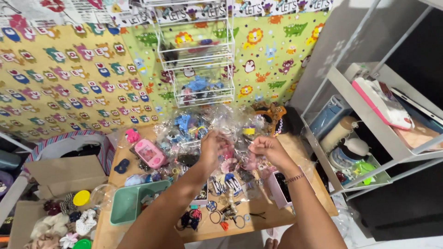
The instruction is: The person sits at a table and organizes various hair accessories. They pick up hair clips and ties from a pile, place them into a small pink box, and handle a pink toy phone and a plastic bag. The person continues to sort through the items, moving them between the table and the box.
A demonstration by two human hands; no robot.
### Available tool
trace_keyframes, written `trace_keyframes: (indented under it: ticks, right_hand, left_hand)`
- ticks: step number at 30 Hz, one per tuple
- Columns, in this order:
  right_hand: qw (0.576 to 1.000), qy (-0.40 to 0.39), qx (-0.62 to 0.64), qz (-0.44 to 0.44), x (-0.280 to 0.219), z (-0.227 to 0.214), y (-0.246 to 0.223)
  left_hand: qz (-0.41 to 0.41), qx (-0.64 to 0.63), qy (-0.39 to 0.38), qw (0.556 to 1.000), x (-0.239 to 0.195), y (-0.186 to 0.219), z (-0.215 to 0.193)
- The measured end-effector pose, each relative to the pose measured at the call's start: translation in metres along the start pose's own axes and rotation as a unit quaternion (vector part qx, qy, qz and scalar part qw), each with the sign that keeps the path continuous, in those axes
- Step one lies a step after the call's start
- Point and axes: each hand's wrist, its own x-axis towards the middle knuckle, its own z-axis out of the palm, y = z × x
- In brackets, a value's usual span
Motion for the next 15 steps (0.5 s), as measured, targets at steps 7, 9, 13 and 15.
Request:
trace_keyframes:
  ticks: [7,9,13,15]
  right_hand:
    - [0.998,-0.013,-0.053,0.028,0.008,0.002,0.019]
    - [0.992,0.001,-0.127,0.004,0.007,0.010,0.011]
    - [0.991,0.006,-0.131,-0.018,-0.006,0.039,-0.016]
    - [0.982,0.044,-0.169,-0.066,-0.011,0.060,-0.037]
  left_hand:
    - [0.055,-0.016,-0.048,0.997,-0.015,0.010,-0.029]
    - [0.174,0.069,-0.054,0.981,-0.010,0.007,-0.032]
    - [0.261,0.192,-0.065,0.944,-0.019,-0.005,-0.032]
    - [0.332,0.256,-0.070,0.905,-0.041,0.003,-0.021]
